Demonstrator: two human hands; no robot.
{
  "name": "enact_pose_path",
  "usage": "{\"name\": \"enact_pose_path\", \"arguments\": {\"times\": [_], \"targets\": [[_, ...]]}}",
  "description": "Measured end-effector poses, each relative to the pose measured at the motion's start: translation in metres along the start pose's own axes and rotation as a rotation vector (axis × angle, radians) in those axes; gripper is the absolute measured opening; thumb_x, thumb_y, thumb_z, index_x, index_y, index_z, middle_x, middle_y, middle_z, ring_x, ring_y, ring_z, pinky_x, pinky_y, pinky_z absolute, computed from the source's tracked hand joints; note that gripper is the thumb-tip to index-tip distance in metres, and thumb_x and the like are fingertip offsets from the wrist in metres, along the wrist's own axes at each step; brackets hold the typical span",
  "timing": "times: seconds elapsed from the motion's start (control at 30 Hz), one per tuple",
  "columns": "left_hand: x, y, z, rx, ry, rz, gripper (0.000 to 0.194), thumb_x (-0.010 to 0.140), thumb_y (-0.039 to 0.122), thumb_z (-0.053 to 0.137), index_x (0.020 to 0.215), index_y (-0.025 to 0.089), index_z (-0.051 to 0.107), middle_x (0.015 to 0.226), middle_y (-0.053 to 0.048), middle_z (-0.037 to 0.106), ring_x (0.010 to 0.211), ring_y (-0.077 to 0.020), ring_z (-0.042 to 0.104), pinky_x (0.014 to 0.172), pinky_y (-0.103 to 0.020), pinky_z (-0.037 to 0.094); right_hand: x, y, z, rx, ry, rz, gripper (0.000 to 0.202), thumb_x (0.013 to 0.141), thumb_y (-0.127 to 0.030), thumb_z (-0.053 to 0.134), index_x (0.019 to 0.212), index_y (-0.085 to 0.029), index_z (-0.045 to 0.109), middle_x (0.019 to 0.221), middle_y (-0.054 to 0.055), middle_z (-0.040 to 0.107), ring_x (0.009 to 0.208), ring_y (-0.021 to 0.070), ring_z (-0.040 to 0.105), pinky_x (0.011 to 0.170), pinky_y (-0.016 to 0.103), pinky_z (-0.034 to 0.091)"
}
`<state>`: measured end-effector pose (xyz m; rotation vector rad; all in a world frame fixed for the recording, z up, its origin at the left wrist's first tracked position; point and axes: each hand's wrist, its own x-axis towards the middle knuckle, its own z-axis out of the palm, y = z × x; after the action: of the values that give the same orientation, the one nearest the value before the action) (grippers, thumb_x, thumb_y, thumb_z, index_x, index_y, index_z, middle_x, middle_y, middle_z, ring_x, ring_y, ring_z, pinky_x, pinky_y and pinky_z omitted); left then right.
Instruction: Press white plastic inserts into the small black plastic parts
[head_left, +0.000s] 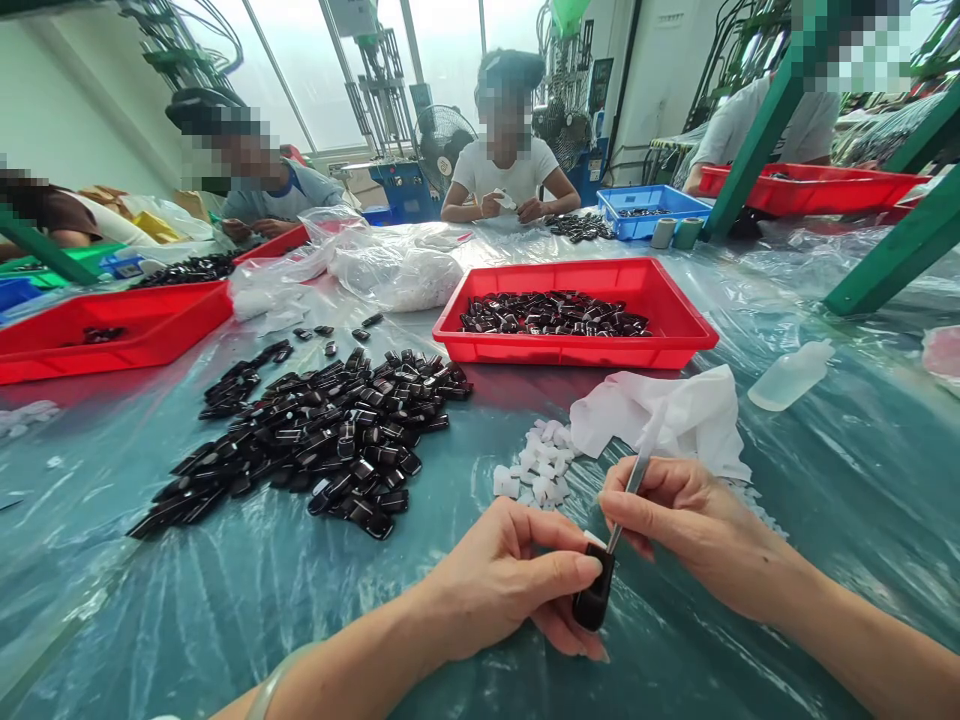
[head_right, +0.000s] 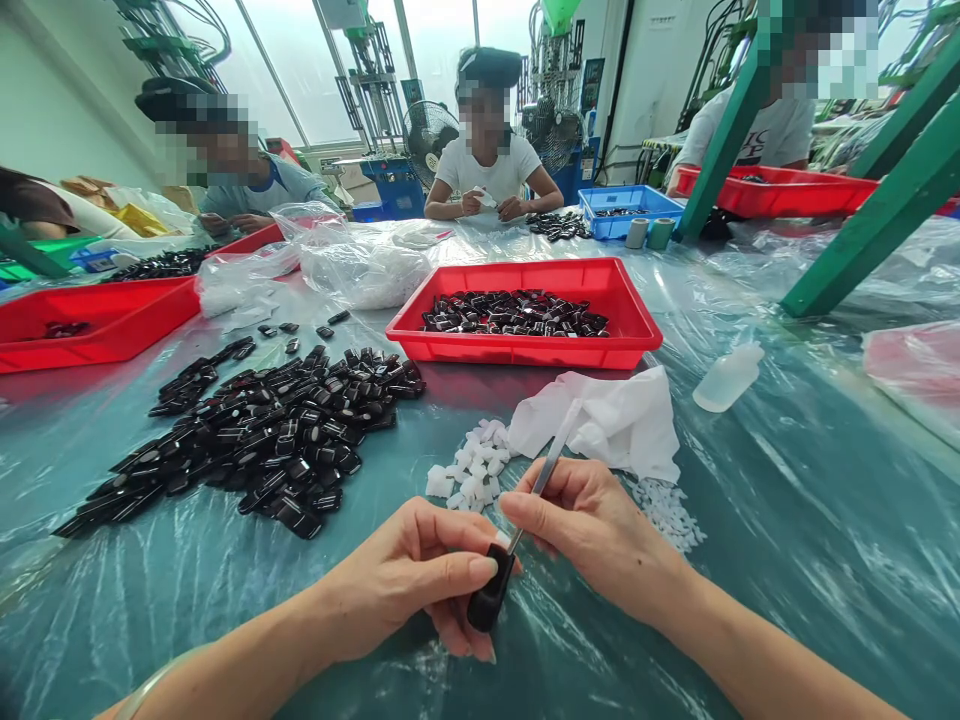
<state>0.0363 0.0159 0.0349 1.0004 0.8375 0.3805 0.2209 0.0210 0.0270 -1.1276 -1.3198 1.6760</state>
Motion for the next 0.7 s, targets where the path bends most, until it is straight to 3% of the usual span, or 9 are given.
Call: {"name": "enact_pose_path", "arguments": {"times": [0.23,0.43,0.7], "targets": [[0.0011,-0.0017,-0.0015,-0.003,-0.003,0.003,0.026,0.074,0.033,0.060,0.080,0.009,0.064,0.071,-0.005,0.059,0.057,-0.0141,0.064,0.046,-0.016,0.047,-0.0016,0.0019,0.0021,0.070,0.019,0.073,0.032,0.071,-0.045,0.063,0.063,-0.016,0.052,0.047,-0.005,0.046,0.040,0.0048,0.037,0.039,0.019,0.025],[0.0006,-0.0008,-0.0004,-0.005,-0.002,0.005,0.026,0.074,0.033,0.060,0.080,0.009,0.065,0.069,-0.005,0.059,0.056,-0.0131,0.063,0.046,-0.015,0.047,-0.0016,0.0033,0.0031,0.092,0.097,0.101,0.033,0.072,-0.048,0.062,0.079,-0.017,0.054,0.049,-0.006,0.047,0.040,0.0045,0.038,0.038,0.016,0.024],[0.0013,0.0001,0.0007,-0.013,-0.011,0.010,0.026,0.075,0.032,0.059,0.082,0.008,0.065,0.067,-0.003,0.058,0.055,-0.0122,0.063,0.046,-0.014,0.047,-0.0019,0.0042,0.0069,0.077,0.049,0.089,0.031,0.076,-0.047,0.059,0.077,-0.017,0.054,0.046,-0.006,0.045,0.040,0.0036,0.033,0.037,0.016,0.020]]}}
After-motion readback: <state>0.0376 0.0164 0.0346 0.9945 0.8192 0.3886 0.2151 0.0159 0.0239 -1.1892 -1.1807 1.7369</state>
